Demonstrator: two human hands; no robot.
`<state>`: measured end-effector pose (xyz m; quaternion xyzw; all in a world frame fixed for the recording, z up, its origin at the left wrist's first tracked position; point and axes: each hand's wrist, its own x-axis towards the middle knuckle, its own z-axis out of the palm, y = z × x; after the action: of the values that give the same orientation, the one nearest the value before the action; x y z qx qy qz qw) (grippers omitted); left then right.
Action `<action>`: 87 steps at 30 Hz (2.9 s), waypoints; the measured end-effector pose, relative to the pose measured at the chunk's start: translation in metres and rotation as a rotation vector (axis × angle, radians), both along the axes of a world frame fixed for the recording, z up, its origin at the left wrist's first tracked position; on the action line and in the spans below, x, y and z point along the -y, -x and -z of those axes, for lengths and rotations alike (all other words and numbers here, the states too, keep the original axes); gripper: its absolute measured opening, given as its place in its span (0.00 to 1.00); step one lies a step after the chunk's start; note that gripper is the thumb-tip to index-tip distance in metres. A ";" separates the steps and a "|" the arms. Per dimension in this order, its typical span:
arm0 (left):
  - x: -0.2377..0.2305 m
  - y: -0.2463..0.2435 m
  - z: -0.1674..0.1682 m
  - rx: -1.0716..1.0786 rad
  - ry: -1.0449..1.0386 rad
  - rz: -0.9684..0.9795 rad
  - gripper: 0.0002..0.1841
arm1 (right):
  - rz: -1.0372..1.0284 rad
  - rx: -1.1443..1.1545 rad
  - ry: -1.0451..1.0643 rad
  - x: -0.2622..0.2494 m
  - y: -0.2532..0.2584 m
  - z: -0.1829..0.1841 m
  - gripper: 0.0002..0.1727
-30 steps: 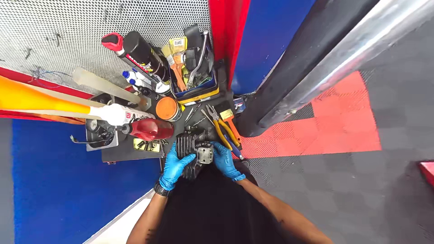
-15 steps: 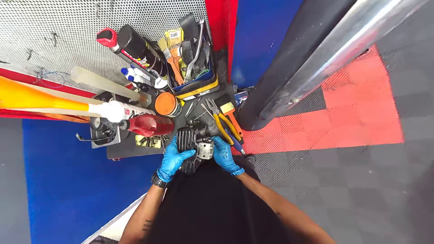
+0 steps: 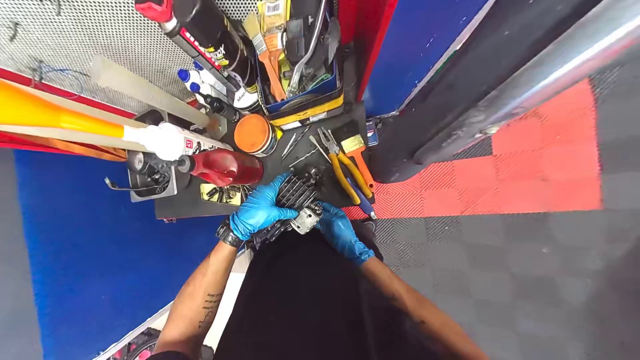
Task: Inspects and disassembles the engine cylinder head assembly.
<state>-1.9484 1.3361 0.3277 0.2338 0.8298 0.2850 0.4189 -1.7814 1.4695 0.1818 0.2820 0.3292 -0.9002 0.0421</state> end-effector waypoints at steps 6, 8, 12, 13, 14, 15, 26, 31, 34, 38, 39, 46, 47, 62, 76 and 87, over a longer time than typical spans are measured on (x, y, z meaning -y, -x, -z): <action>0.002 -0.003 0.003 0.030 -0.040 -0.046 0.52 | 0.002 0.287 0.243 0.003 0.009 -0.019 0.19; 0.001 -0.003 0.003 0.037 -0.062 -0.054 0.52 | -0.011 0.341 0.266 0.004 0.013 -0.018 0.19; 0.004 -0.003 0.005 0.033 -0.060 -0.048 0.50 | -0.036 0.346 0.173 0.011 0.012 -0.023 0.20; 0.005 -0.003 0.003 0.041 -0.066 -0.049 0.50 | -0.037 0.342 0.145 0.012 0.013 -0.025 0.20; 0.004 0.000 0.001 0.048 -0.084 -0.055 0.50 | -0.022 0.343 0.145 0.013 0.016 -0.027 0.20; 0.005 0.003 -0.001 0.048 -0.104 -0.072 0.48 | -0.008 0.337 0.150 0.012 0.021 -0.028 0.20; 0.010 0.021 0.008 0.024 -0.274 -0.136 0.45 | 0.010 0.316 0.190 0.001 0.049 -0.033 0.22; 0.011 0.022 0.010 0.060 -0.308 -0.142 0.46 | -0.027 0.293 -0.002 0.002 0.048 -0.037 0.17; 0.010 0.021 0.011 0.071 -0.322 -0.152 0.47 | 0.035 0.307 0.125 0.002 0.049 -0.033 0.19; 0.010 0.020 0.011 0.070 -0.348 -0.169 0.46 | 0.023 0.334 0.142 0.001 0.051 -0.034 0.20; 0.011 0.021 0.010 0.083 -0.359 -0.187 0.45 | 0.027 0.340 0.146 0.003 0.053 -0.033 0.20; 0.013 0.021 0.010 0.113 -0.417 -0.253 0.42 | 0.051 0.377 0.203 0.003 0.062 -0.031 0.21; 0.012 0.019 0.010 0.095 -0.412 -0.266 0.42 | 0.044 0.386 0.207 0.001 0.064 -0.031 0.21; -0.002 0.000 0.006 -0.010 -0.344 -0.527 0.36 | -0.123 0.440 0.117 -0.012 0.079 -0.032 0.26; -0.001 0.002 0.007 0.070 -0.369 -0.543 0.42 | -0.118 0.458 0.099 -0.016 0.076 -0.031 0.25; 0.002 0.004 0.015 -0.067 -0.125 -0.455 0.50 | -0.250 0.357 -0.476 -0.012 0.065 -0.043 0.18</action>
<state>-1.9522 1.3340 0.3129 0.0755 0.8552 0.4152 0.3009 -1.8459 1.4813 0.2246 0.3947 0.5501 -0.7221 0.1420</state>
